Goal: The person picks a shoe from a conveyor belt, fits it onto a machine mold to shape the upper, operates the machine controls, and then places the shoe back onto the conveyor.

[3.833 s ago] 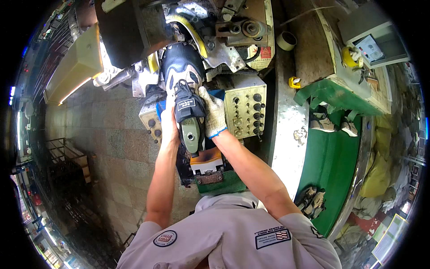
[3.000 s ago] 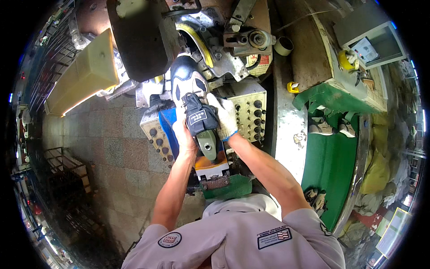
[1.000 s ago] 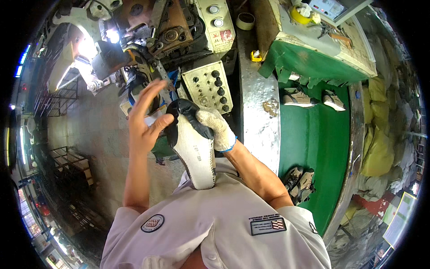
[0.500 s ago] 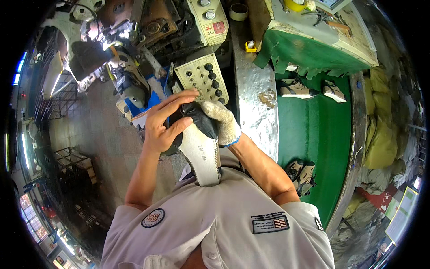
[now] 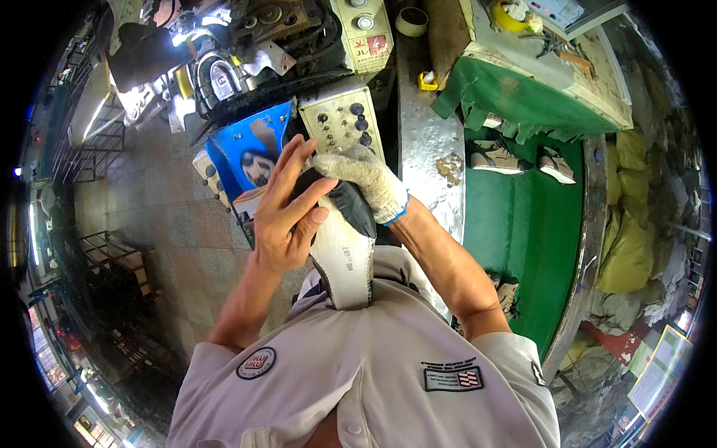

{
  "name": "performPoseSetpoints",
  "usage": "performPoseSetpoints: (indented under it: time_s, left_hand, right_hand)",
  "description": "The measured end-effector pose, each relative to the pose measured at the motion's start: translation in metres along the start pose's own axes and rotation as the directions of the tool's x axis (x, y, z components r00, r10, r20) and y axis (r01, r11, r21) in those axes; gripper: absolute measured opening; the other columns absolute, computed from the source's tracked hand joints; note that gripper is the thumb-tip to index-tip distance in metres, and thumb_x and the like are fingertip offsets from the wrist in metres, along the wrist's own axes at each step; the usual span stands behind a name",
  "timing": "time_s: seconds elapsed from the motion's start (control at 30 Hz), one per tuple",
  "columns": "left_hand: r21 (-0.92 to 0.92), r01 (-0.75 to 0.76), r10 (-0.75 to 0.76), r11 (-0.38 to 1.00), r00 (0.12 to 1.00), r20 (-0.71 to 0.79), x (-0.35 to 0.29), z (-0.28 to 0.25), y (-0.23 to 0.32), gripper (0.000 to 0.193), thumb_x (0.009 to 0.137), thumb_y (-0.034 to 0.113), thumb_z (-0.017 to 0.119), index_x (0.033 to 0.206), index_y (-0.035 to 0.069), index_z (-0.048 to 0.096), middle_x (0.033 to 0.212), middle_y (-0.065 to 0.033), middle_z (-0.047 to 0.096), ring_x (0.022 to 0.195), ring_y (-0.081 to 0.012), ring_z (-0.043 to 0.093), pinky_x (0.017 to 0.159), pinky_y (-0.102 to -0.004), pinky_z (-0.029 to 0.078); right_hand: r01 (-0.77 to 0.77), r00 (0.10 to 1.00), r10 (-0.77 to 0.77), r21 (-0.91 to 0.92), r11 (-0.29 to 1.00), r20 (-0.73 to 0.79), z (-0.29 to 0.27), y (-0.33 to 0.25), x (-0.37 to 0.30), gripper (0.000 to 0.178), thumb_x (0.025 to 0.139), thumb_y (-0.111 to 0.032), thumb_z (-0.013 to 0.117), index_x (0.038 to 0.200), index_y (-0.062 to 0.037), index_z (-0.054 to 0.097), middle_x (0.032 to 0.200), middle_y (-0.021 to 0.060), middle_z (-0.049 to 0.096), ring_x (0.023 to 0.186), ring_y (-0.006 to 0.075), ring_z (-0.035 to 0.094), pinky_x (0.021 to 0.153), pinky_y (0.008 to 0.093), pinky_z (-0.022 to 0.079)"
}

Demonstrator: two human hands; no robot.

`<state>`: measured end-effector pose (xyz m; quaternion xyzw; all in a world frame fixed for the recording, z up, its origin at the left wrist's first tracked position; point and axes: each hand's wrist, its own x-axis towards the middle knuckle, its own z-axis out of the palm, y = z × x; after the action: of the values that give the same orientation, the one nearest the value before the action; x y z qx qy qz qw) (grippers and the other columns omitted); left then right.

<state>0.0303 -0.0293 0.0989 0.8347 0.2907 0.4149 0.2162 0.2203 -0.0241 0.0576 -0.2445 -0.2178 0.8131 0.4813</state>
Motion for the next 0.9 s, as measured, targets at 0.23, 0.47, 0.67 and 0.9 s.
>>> performPoseSetpoints:
  time_s: [0.23, 0.47, 0.67, 0.9]
  left_hand:
    - [-0.218, 0.032, -0.029, 0.975, 0.999, 0.013, -0.013, -0.01, -0.01, 0.039, 0.1, 0.028, 0.062, 0.117, -0.005, 0.071, 0.142, -0.031, 0.054, 0.136, -0.0459, 0.049, 0.112, -0.0485, 0.038]
    - [-0.876, 0.262, -0.57, 0.404, 0.821, -0.017, -0.018, -0.019, -0.008, 0.05, 0.105, 0.034, 0.051, 0.129, -0.008, 0.063, 0.134, -0.0198, 0.063, 0.126, -0.0264, 0.059, 0.108, -0.0349, 0.042]
    - [-0.809, 0.588, -0.552, 0.006, 0.676, 0.488, -0.011, -0.025, -0.005, 0.059, 0.096, 0.032, 0.063, 0.138, -0.008, 0.054, 0.131, -0.019, 0.063, 0.12, -0.026, 0.062, 0.108, -0.0357, 0.045]
    - [-0.722, 0.669, -0.452, -0.179, 0.596, 0.664, -0.005, -0.031, -0.01, 0.052, 0.093, 0.026, 0.071, 0.133, -0.006, 0.06, 0.123, -0.0116, 0.068, 0.111, -0.0181, 0.065, 0.099, -0.0304, 0.05]
  right_hand:
    - [-0.143, 0.99, 0.131, -0.321, 0.936, -0.058, 0.02, -0.011, 0.005, 0.031, 0.09, -0.02, 0.073, 0.113, 0.0003, 0.072, 0.104, 0.0072, 0.072, 0.094, 0.0123, 0.067, 0.081, 0.0264, 0.053]
    - [-0.17, 0.985, 0.13, -0.632, 0.756, -0.109, 0.057, -0.021, -0.004, 0.038, 0.091, -0.029, 0.074, 0.111, 0.0031, 0.073, 0.099, 0.0062, 0.072, 0.09, 0.0104, 0.063, 0.082, 0.0288, 0.052]
    - [-0.145, 0.989, 0.12, -0.793, 0.592, -0.092, 0.074, -0.027, -0.014, 0.04, 0.091, -0.034, 0.075, 0.112, -0.0006, 0.073, 0.094, 0.0048, 0.07, 0.085, 0.0099, 0.061, 0.078, 0.0287, 0.051]
    - [-0.061, 0.996, 0.088, -0.863, 0.501, -0.02, 0.069, -0.018, -0.021, 0.04, 0.089, -0.03, 0.076, 0.115, 0.0011, 0.07, 0.094, 0.0076, 0.07, 0.086, 0.0105, 0.061, 0.08, 0.0302, 0.051]
